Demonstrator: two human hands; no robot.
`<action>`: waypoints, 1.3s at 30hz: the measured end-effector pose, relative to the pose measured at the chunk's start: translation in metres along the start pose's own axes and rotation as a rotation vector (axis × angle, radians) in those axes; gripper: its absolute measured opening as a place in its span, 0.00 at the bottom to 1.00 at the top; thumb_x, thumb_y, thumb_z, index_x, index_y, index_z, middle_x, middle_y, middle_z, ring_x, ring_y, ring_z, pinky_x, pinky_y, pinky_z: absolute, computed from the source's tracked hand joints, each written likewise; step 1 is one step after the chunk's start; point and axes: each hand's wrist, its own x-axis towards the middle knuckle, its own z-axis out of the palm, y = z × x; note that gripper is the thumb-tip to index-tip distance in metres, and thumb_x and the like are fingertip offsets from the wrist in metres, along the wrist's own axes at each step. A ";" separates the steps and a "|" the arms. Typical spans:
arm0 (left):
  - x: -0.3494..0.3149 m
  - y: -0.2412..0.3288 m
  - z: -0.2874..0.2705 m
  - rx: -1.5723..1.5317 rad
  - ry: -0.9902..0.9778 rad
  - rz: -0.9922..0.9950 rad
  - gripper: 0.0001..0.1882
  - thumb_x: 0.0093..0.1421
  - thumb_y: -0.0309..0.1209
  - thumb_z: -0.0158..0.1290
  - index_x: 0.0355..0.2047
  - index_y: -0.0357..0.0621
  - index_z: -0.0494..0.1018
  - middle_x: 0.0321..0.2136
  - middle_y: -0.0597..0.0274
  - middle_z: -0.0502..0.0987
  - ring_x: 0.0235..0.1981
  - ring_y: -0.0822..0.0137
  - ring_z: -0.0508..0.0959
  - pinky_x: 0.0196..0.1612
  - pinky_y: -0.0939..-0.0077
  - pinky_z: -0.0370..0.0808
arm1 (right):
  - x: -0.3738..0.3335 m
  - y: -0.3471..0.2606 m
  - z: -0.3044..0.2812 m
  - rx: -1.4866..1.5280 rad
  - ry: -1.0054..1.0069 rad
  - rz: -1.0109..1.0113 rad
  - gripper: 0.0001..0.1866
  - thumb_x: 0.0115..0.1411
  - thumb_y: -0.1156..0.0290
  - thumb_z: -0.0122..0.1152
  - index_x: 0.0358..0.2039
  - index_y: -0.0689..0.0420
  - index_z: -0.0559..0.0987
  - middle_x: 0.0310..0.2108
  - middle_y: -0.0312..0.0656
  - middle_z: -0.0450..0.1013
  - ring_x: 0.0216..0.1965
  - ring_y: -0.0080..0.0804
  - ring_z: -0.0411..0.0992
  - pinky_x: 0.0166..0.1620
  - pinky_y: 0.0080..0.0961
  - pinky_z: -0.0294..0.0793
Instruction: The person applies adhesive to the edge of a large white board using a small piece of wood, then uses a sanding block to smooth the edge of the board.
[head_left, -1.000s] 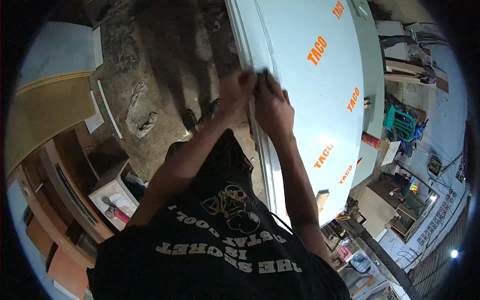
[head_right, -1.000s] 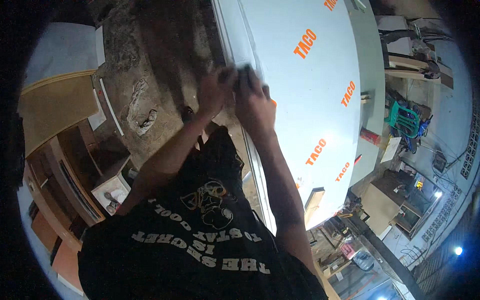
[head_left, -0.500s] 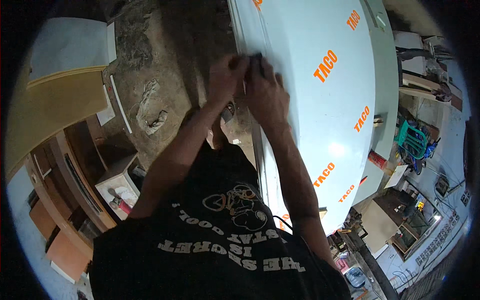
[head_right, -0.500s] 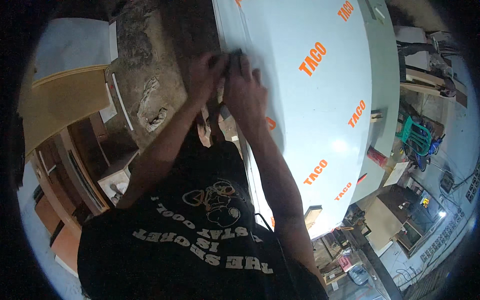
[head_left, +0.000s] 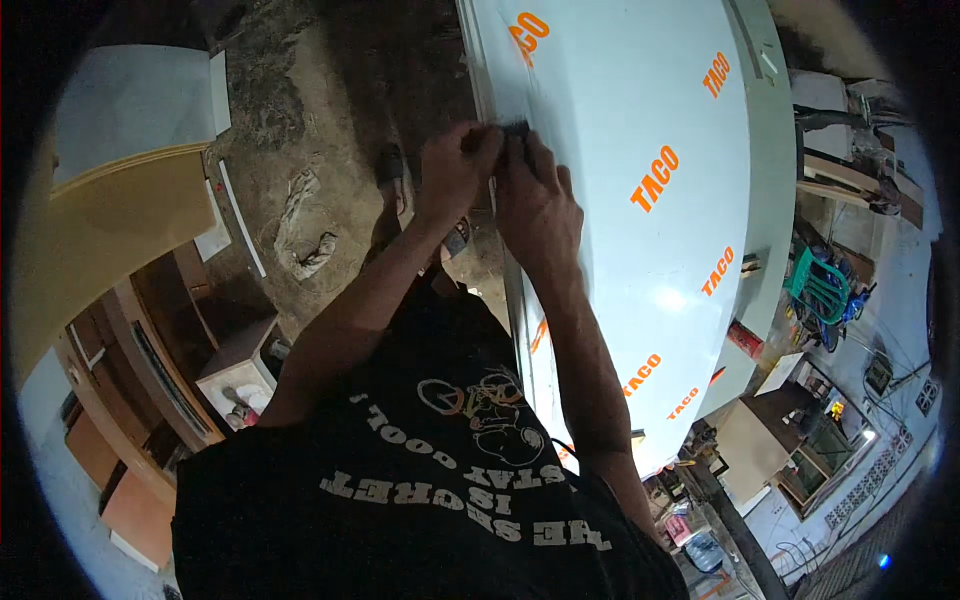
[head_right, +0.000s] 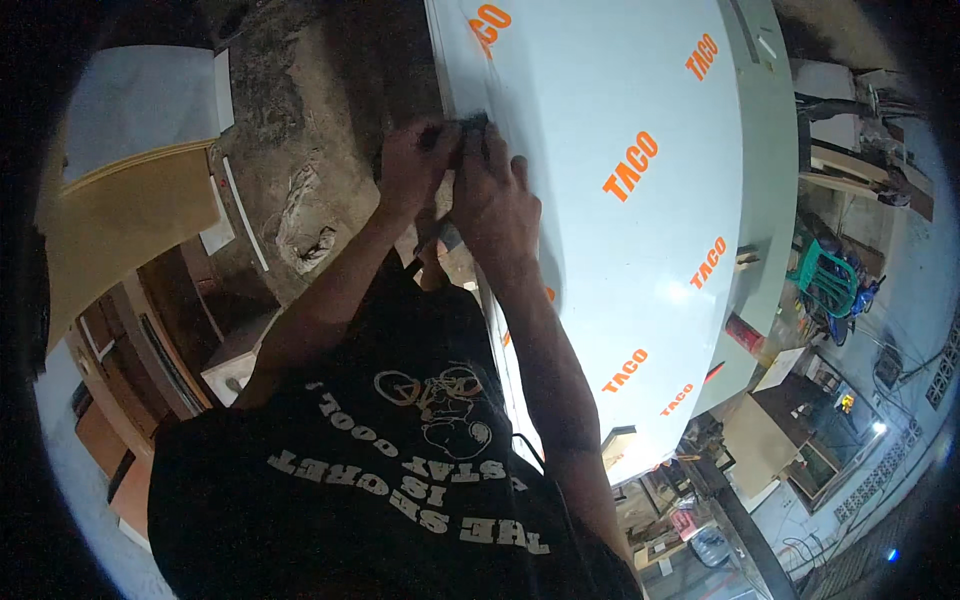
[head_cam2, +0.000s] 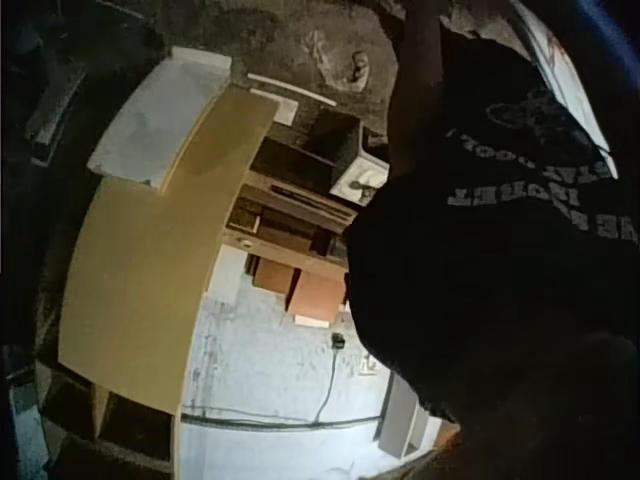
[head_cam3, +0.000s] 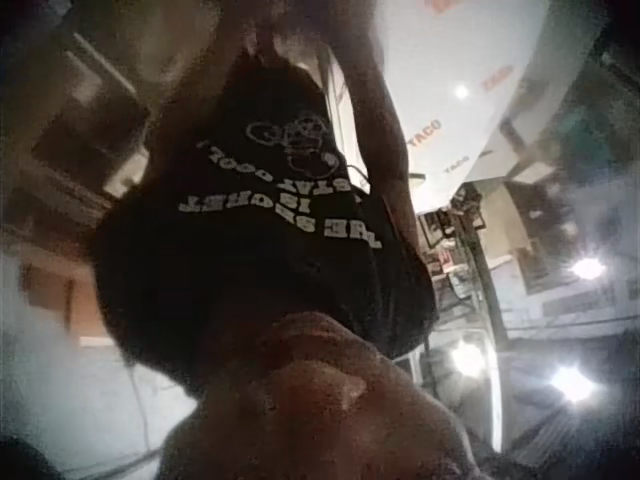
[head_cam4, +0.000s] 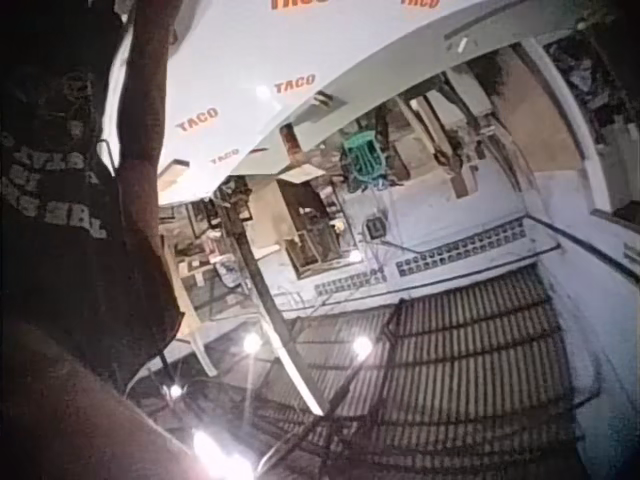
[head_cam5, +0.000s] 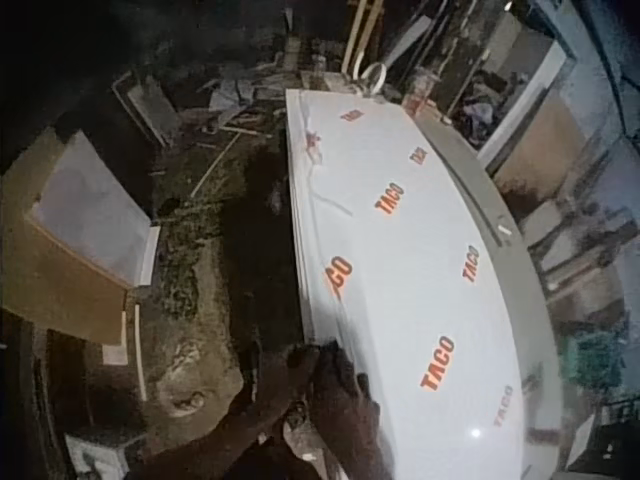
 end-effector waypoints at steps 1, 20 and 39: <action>-0.004 -0.004 0.002 -0.005 0.002 0.002 0.16 0.70 0.38 0.57 0.45 0.35 0.80 0.36 0.52 0.85 0.37 0.66 0.84 0.44 0.68 0.81 | -0.005 0.004 0.004 -0.005 0.001 -0.003 0.24 0.68 0.69 0.58 0.63 0.56 0.72 0.63 0.49 0.68 0.54 0.55 0.75 0.52 0.46 0.82; 0.008 -0.002 -0.004 0.017 0.054 -0.024 0.19 0.66 0.41 0.60 0.42 0.34 0.81 0.30 0.51 0.84 0.34 0.63 0.86 0.40 0.67 0.81 | 0.021 0.007 0.010 -0.235 -0.008 -0.101 0.31 0.65 0.70 0.57 0.68 0.55 0.66 0.66 0.50 0.64 0.50 0.50 0.76 0.52 0.44 0.82; 0.160 0.033 -0.047 -0.014 0.111 0.022 0.17 0.67 0.39 0.59 0.42 0.34 0.80 0.33 0.50 0.85 0.33 0.65 0.85 0.39 0.66 0.81 | 0.169 -0.027 -0.001 -0.041 0.201 -0.117 0.18 0.68 0.68 0.57 0.57 0.56 0.77 0.61 0.50 0.71 0.53 0.57 0.76 0.52 0.47 0.81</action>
